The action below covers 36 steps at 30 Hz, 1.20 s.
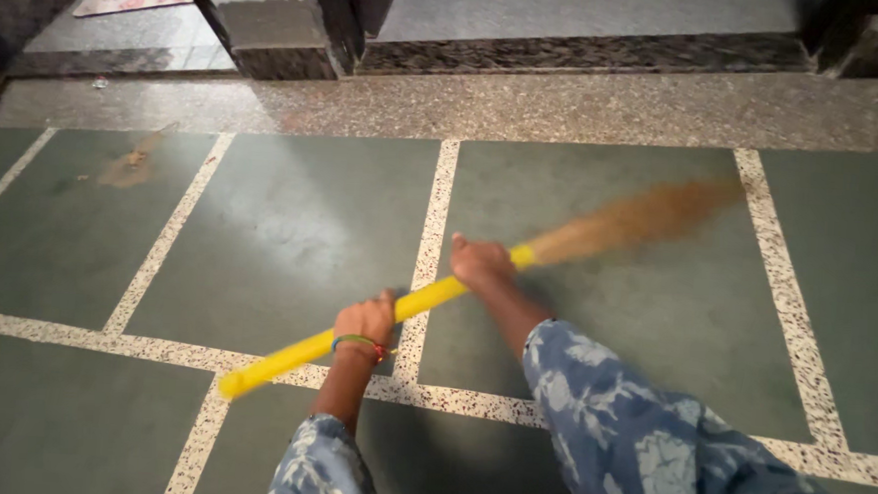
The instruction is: The person sweeps a green tiled floor using a broom with a yellow handle, clearing dust and debris from corners and along walls. They move a plastic bag by hand to reach the floor area underneath it.
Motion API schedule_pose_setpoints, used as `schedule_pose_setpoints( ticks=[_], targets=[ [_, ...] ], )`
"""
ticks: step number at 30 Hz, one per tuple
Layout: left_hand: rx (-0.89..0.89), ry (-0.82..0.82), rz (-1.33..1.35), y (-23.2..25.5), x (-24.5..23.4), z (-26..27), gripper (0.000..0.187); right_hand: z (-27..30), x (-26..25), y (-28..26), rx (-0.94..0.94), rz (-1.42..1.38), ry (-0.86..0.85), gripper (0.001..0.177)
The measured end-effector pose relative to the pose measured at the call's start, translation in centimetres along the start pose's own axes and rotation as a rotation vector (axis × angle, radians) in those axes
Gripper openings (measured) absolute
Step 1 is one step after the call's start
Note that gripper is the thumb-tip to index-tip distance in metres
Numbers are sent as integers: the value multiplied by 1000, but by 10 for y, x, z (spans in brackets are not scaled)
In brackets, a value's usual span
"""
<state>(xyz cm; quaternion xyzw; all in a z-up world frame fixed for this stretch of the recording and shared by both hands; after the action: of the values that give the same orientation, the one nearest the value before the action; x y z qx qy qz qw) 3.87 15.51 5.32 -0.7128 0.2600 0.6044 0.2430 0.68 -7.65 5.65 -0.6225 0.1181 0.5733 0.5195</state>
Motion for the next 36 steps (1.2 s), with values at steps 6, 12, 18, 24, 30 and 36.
schedule_pose_setpoints(
  ticks=[6,12,18,24,30,36],
  targets=[
    [-580,3,-79,-58,-7,33,21,37,63,-39,-324,159,-232,54],
    [-776,9,-91,-104,-55,75,41,101,48,-90,-465,-17,-211,60],
    [-507,-12,-6,-74,-66,88,28,112,10,-120,-837,-37,321,64],
    [-166,-139,-29,-38,-61,95,26,121,5,-133,-719,128,48,71],
    [-458,-197,-4,-74,-49,131,28,141,37,-143,-681,183,-166,71],
    [-840,-239,-52,-128,-32,172,38,142,68,-134,-669,201,-279,71]
  ],
)
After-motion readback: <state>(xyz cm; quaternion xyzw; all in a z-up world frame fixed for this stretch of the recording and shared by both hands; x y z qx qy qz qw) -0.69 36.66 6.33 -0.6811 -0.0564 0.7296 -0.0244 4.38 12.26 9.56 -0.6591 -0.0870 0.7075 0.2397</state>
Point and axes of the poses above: each hand's wrist, its own z-axis away from the middle knuckle, its own x-axis out of the palm, y = z × x, the point moved 1 cm from there along -z, towards the middle knuckle, and after that the axes turned 14 degrees about y, right-handed, at the moved point
